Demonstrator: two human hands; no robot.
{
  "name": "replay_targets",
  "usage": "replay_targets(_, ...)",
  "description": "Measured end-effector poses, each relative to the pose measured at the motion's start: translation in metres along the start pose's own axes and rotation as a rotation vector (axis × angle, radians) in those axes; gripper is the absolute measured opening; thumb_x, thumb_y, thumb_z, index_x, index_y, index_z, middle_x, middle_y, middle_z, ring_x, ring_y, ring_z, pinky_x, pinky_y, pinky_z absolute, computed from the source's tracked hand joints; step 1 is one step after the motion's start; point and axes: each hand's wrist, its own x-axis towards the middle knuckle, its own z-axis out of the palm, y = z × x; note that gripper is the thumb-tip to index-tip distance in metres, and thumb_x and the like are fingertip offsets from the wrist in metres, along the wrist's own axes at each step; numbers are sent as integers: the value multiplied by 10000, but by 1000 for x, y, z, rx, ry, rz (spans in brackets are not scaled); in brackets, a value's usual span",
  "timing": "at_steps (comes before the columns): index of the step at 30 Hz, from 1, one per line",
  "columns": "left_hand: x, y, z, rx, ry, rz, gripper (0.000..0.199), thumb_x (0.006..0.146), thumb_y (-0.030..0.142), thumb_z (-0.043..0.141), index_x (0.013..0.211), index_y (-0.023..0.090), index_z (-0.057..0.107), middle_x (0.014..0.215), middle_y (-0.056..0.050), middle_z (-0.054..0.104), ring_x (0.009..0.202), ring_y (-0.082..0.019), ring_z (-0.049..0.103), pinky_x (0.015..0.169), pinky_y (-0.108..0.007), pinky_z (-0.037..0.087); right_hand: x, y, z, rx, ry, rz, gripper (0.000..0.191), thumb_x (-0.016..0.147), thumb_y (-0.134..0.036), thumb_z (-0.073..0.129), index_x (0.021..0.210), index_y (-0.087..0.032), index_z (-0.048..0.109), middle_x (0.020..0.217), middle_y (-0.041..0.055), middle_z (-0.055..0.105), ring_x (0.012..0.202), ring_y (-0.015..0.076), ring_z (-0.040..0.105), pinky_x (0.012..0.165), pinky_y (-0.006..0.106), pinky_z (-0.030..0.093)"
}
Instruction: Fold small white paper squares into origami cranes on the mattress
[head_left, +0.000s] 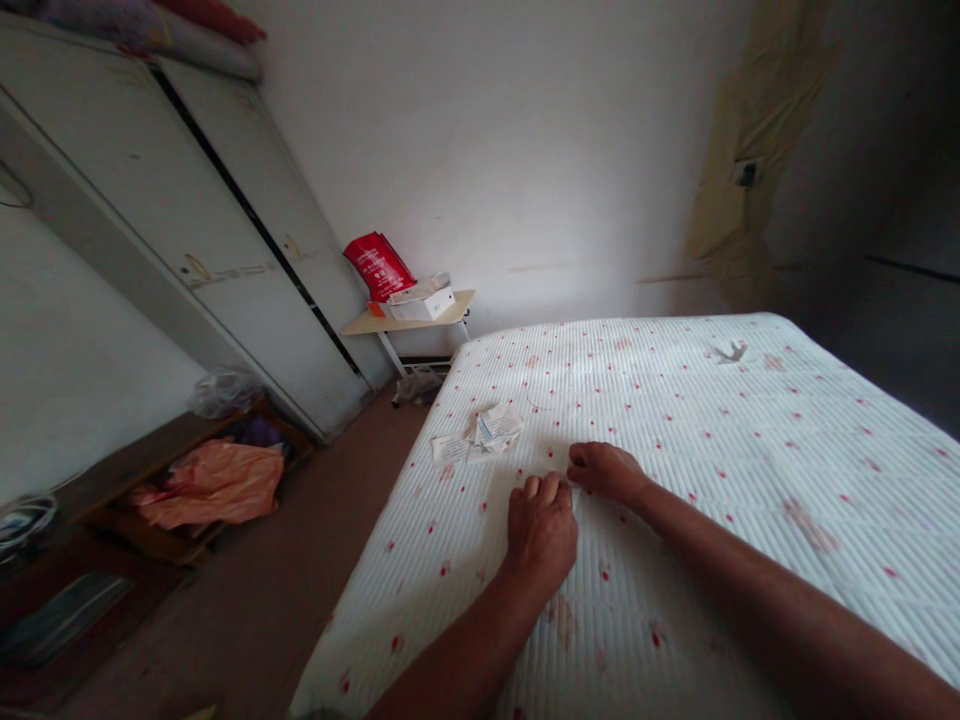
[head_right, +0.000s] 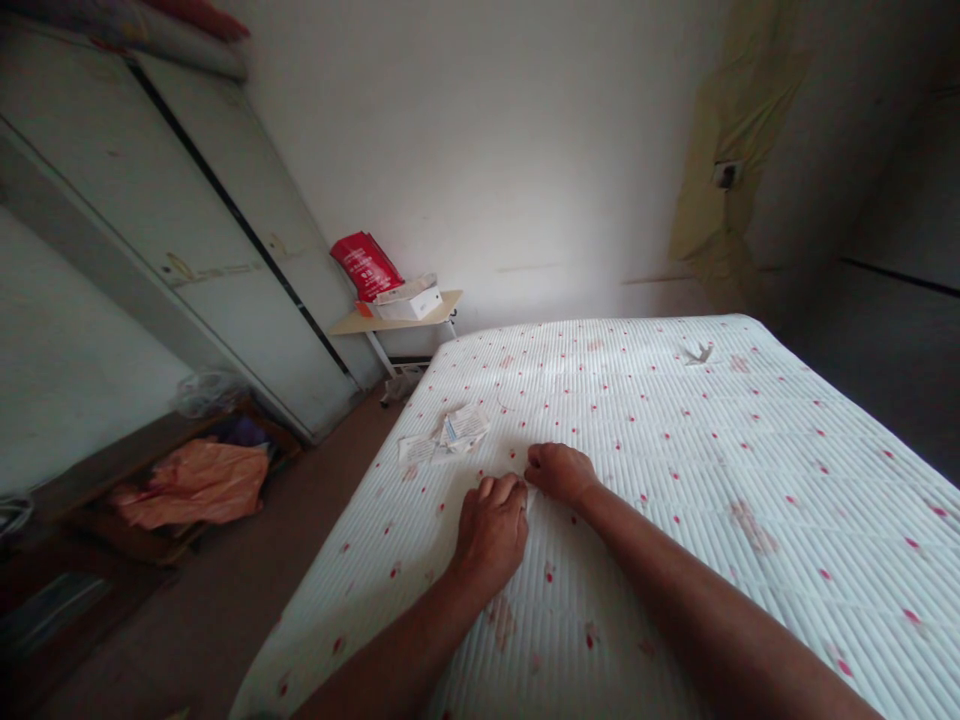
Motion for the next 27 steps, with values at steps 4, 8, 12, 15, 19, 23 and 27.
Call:
replay_targets(4, -1, 0, 1, -6, 25, -9, 213, 798, 151, 479, 965, 201, 602, 1007, -65, 572, 928, -224, 474, 773, -354, 371, 2, 3, -3, 90, -65, -62, 173, 727, -278, 566, 874, -224, 641, 729, -10, 637, 640, 116, 547, 541, 201, 305)
replay_targets(8, -1, 0, 2, -14, 37, -20, 283, 795, 158, 479, 1052, 214, 583, 1010, -62, 567, 944, -229, 474, 777, -366, 375, 3, 4, -4, 134, -76, -103, 196, 727, -336, 591, 874, -221, 651, 698, -23, 621, 616, 105, 530, 539, 192, 314)
replay_targets(12, -2, 0, 1, -11, 24, -27, 264, 800, 154, 470, 1026, 203, 596, 1031, -71, 566, 955, -230, 478, 784, -367, 375, 4, 3, 1, 116, -26, -84, 127, 716, -275, 577, 768, -194, 661, 689, -7, 607, 621, 111, 512, 541, 199, 302)
replay_targets(15, -1, 0, 0, -3, 11, -26, 258, 800, 156, 471, 1022, 199, 596, 1039, -72, 563, 952, -227, 480, 780, -362, 382, 5, 2, 4, 107, 2, -65, 155, 738, -213, 513, 770, -196, 664, 697, 4, 614, 625, 109, 518, 543, 201, 297)
replay_targets(19, -1, 1, -2, 19, -7, -34, 255, 828, 178, 440, 1026, 207, 599, 1020, -67, 566, 947, -222, 483, 783, -356, 393, 6, 2, 6, 100, 23, -50, 170, 746, -212, 499, 775, -197, 665, 688, 9, 613, 616, 109, 519, 530, 201, 288)
replay_targets(23, 0, 1, -2, 43, -4, -39, 257, 839, 185, 427, 1030, 215, 598, 1029, -61, 566, 949, -220, 484, 781, -358, 399, 6, 3, 7, 96, 19, -41, 135, 735, -240, 529, 737, -197, 657, 622, -8, 588, 557, 98, 494, 502, 199, 271)
replay_targets(27, -1, 0, 2, 57, 12, -30, 266, 834, 182, 434, 1046, 220, 590, 1042, -61, 561, 953, -224, 481, 777, -365, 397, 7, 3, 8, 86, 38, -31, 110, 721, -254, 561, 736, -199, 656, 628, -12, 585, 564, 99, 494, 504, 201, 266)
